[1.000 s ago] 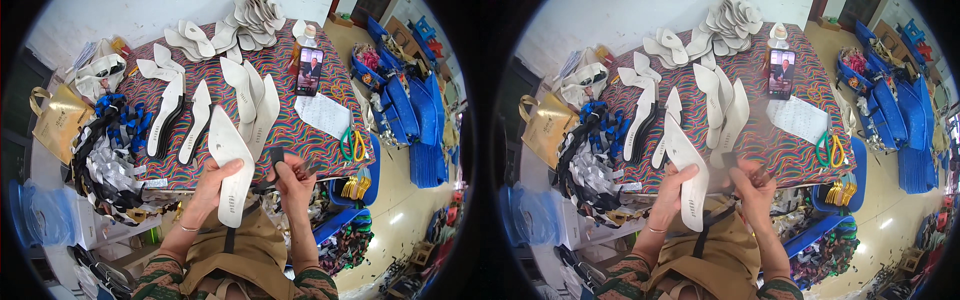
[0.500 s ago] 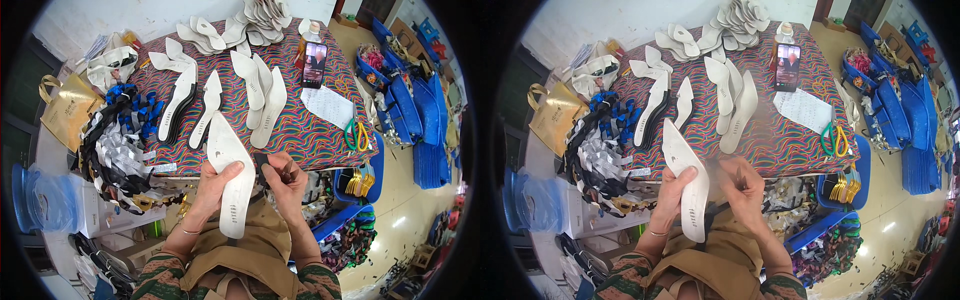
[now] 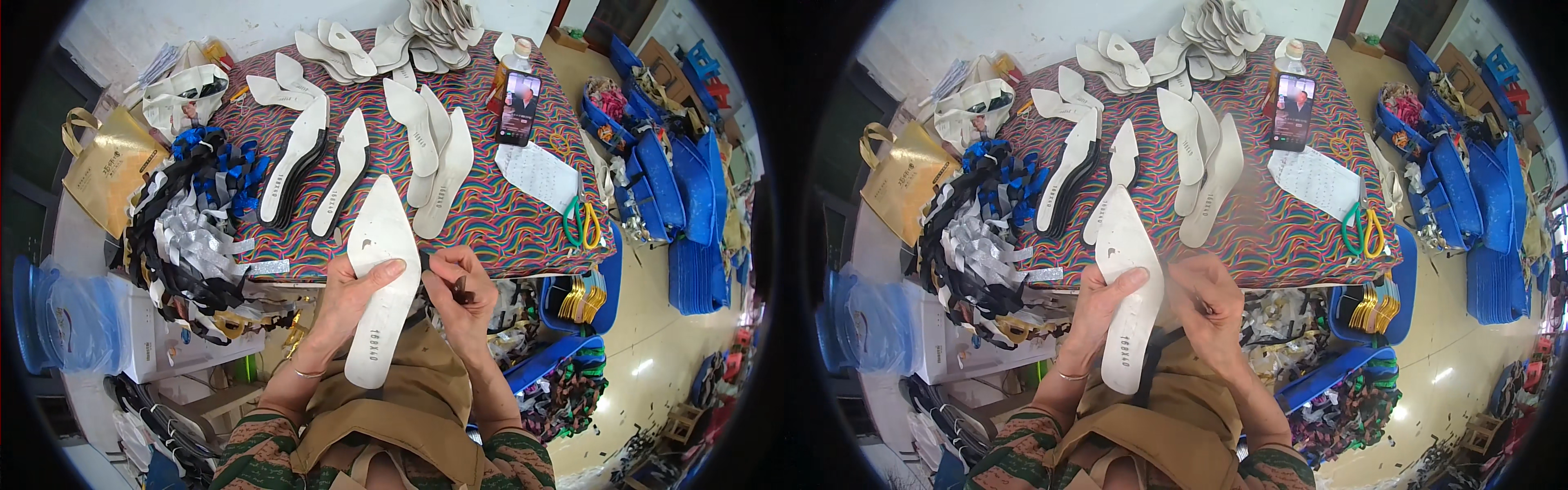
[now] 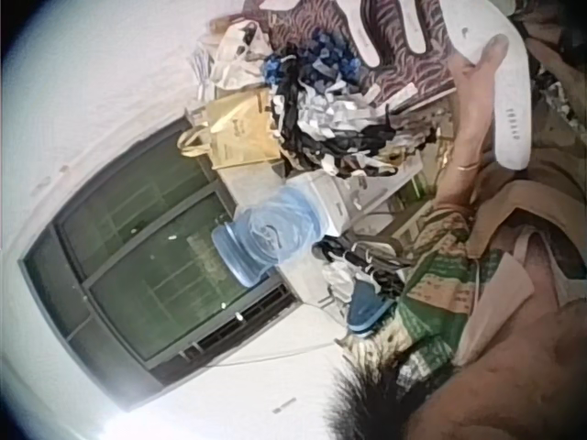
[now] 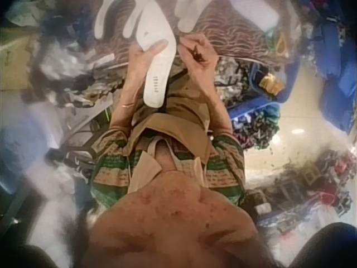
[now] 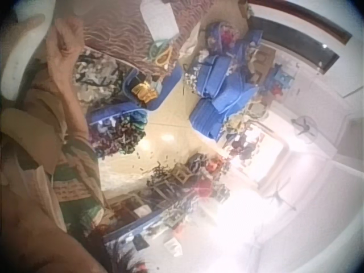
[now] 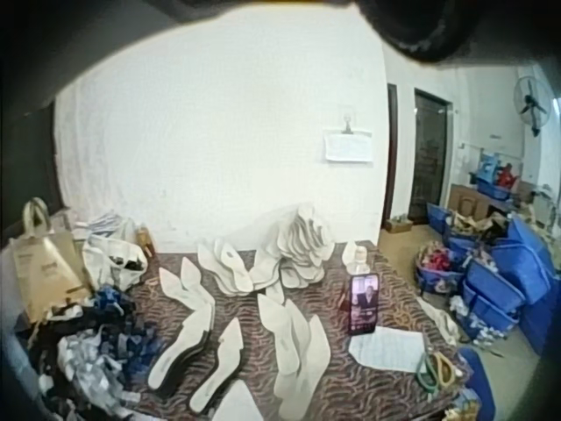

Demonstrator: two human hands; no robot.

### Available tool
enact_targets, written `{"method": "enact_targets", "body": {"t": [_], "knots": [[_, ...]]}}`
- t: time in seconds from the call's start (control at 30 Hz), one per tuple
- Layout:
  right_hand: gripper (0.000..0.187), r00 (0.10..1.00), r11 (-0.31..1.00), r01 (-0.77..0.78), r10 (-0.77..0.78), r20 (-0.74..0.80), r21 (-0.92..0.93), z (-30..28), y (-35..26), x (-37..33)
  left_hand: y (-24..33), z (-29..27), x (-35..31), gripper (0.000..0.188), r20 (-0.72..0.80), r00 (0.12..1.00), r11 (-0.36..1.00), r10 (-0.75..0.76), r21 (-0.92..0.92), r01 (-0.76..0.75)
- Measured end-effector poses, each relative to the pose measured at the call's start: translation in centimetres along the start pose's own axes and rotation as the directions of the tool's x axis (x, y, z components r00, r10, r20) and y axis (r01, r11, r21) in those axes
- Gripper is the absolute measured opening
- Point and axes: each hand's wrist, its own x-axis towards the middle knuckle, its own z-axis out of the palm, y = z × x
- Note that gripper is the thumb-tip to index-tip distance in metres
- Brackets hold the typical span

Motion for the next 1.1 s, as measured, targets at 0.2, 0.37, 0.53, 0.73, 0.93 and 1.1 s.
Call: {"method": "enact_targets", "body": {"t": [0.2, 0.37, 0.53, 0.73, 0.93, 1.1], "knots": [[0.017, 0.851, 0.784, -0.506, 0.387, 0.355, 0.358, -3.4, -1.1, 2.4, 0.3, 0.0, -0.4, 0.017, 0.047, 0.999, 1.0, -0.028, -0.006, 0.028], [0.008, 0.925, 0.892, -0.374, 0.34, 0.169, 0.255, -1.5, -0.3, 2.2, 0.1, 1.0, -0.4, 0.019, 0.052, 0.998, 1.0, 0.021, -0.015, -0.02], [0.007, 0.966, 0.96, -0.256, 0.257, 0.002, 0.116, 0.1, 0.0, 1.2, 0.8, 1.4, 0.4, 0.021, -0.019, 1.0, 0.99, 0.019, -0.137, -0.022], [0.017, 0.98, 0.964, -0.145, 0.172, 0.104, -0.225, -0.1, -0.4, -2.1, 1.8, 1.7, 1.3, 0.028, 0.068, 0.991, 0.971, 0.112, -0.219, -0.095], [0.019, 0.974, 0.955, -0.17, 0.2, 0.106, -0.245, 0.1, -0.1, -4.5, 2.3, 2.4, 1.4, 0.034, 0.038, 0.995, 0.954, 0.094, -0.29, -0.079], [0.008, 0.974, 0.966, -0.189, 0.207, 0.089, -0.176, 0.8, -0.8, -5.0, 1.8, 2.6, 1.9, 0.033, 0.005, 0.994, 0.957, 0.111, -0.269, -0.105]]}}
